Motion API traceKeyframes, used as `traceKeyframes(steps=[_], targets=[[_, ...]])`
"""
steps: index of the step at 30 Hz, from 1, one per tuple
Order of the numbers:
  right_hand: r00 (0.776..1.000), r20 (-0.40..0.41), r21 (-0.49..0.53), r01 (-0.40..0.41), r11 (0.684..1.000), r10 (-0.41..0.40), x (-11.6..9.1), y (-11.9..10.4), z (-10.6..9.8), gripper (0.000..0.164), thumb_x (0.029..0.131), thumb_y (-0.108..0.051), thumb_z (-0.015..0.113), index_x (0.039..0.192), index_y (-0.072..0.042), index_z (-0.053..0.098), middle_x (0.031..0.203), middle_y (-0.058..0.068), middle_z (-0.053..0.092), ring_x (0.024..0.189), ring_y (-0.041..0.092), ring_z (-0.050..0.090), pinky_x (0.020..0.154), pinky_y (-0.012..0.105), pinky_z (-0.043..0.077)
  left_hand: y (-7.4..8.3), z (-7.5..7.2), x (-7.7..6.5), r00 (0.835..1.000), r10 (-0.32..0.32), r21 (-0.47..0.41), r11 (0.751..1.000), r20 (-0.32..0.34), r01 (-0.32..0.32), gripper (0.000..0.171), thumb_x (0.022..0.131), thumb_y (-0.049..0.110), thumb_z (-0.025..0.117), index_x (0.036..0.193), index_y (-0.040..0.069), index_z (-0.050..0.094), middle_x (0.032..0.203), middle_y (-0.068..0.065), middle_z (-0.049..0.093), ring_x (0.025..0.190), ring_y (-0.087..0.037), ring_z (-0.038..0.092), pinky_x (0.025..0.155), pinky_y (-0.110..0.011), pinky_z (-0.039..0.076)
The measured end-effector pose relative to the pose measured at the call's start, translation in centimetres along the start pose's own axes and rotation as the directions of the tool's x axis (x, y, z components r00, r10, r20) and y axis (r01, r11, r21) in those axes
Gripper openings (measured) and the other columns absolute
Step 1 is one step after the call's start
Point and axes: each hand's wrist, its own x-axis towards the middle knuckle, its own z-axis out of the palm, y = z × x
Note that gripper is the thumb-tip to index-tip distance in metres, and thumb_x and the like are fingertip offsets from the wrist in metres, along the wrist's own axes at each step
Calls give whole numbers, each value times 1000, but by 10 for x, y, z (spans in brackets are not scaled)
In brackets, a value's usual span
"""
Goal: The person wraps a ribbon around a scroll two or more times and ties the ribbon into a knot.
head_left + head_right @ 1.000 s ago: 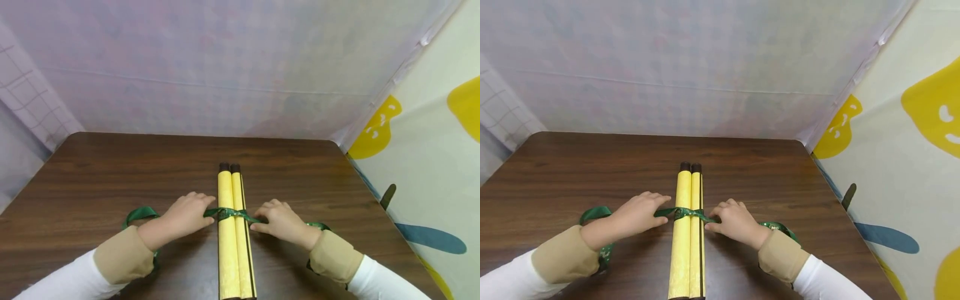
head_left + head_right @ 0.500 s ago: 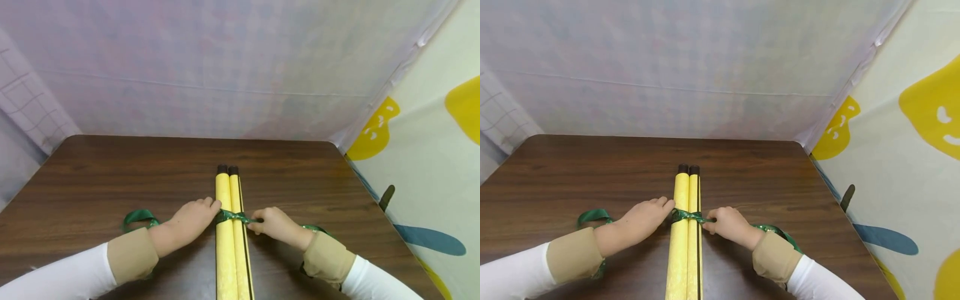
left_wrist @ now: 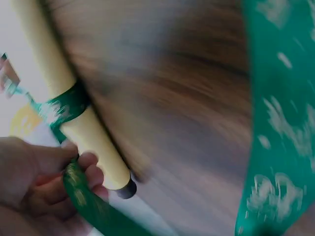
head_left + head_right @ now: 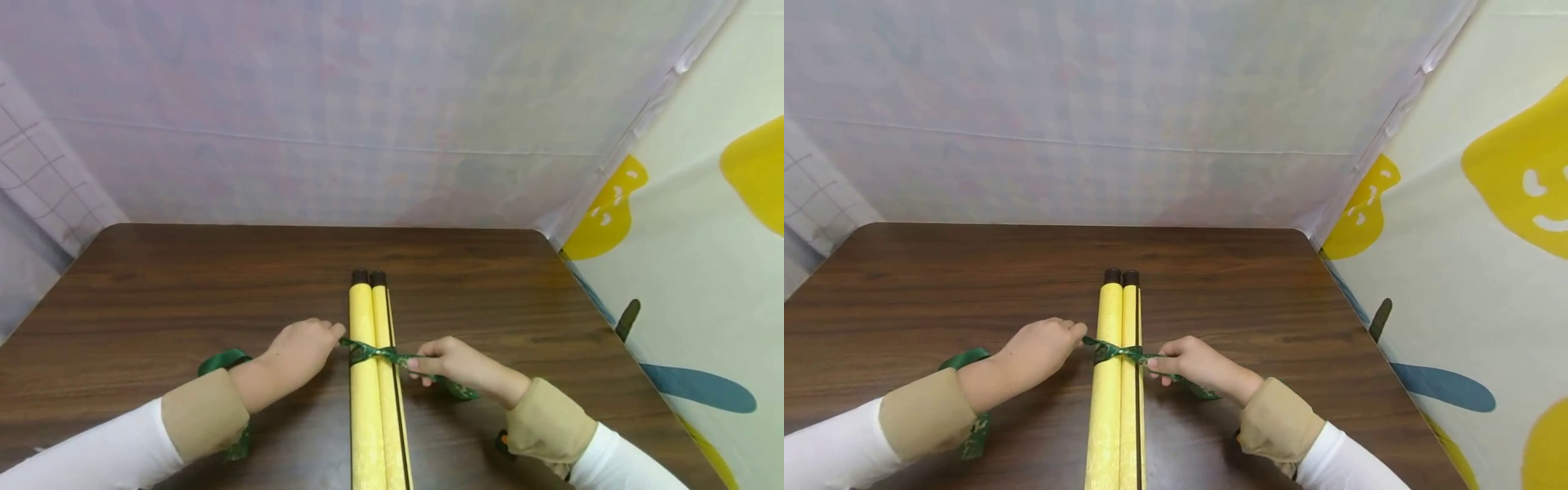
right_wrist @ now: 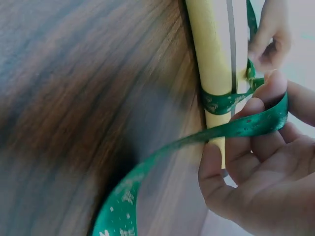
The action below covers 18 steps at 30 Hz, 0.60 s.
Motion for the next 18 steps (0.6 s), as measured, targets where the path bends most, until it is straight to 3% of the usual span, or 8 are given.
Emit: traceKeyframes(steps=[2, 4, 8, 10, 13, 15, 17, 18], targets=[[1000, 11, 79, -23, 997, 22, 0, 4, -3, 30, 100, -28, 60, 90, -1, 69, 71, -4, 61, 72, 13, 54, 74, 29, 44, -6, -5, 0, 996, -50, -152, 986, 77, 61, 9, 93, 7, 69, 85, 7, 64, 78, -4, 62, 68, -16, 59, 59, -26, 52], [999, 28, 161, -51, 986, 47, 0, 8, -5, 29, 101, -26, 58, 90, -1, 68, 71, -4, 59, 70, 12, 53, 75, 29, 44, -12, -10, 1, 980, -71, -327, 936, 185, 129, 20, 98, 16, 63, 79, 9, 62, 75, -1, 54, 66, -14, 51, 60, -25, 45], [995, 54, 239, -99, 966, 89, 0, 17, -6, 30, 103, -26, 52, 85, -6, 63, 68, -3, 55, 66, 12, 52, 76, 29, 45, -27, -15, 1, 907, -54, -589, 744, 417, 315, 35, 105, 20, 51, 71, 13, 49, 70, 2, 39, 63, -13, 35, 62, -27, 34], [991, 71, 249, -130, 960, 116, -1, 20, -4, 30, 104, -26, 50, 81, -9, 60, 66, -3, 53, 63, 11, 50, 70, 27, 45, -32, -16, 0, 872, -51, -633, 667, 487, 392, 37, 106, 20, 48, 70, 13, 44, 68, 1, 38, 62, -14, 34, 62, -29, 34], [984, 88, 250, -169, 953, 152, 0, 23, -1, 29, 103, -25, 51, 79, -11, 58, 65, -3, 50, 62, 11, 47, 62, 24, 44, -33, -14, -3, 832, -118, -605, 632, 542, 483, 35, 107, 22, 45, 75, 9, 52, 71, -5, 52, 67, -19, 53, 68, -34, 46], [981, 91, 252, -188, 949, 170, 0, 24, -1, 29, 103, -25, 51, 78, -11, 58, 65, -3, 50, 61, 11, 46, 60, 24, 44, -31, -11, -6, 807, -193, -591, 590, 558, 550, 36, 108, 25, 44, 85, 4, 61, 73, -7, 58, 69, -21, 62, 70, -35, 53], [984, 84, 245, -171, 954, 155, -1, 25, -2, 29, 103, -27, 52, 79, -10, 58, 67, -3, 52, 63, 11, 49, 63, 25, 46, -30, -7, -8, 788, -258, -607, 520, 560, 601, 41, 108, 31, 45, 95, -1, 66, 71, -7, 61, 68, -19, 67, 70, -34, 57], [987, 79, 240, -154, 959, 139, -1, 26, -3, 30, 103, -28, 52, 80, -10, 59, 69, -2, 53, 65, 12, 50, 66, 26, 46, -30, -5, -9, 782, -275, -631, 470, 559, 617, 44, 107, 33, 46, 89, -1, 66, 63, -4, 57, 58, -14, 63, 64, -31, 57]])
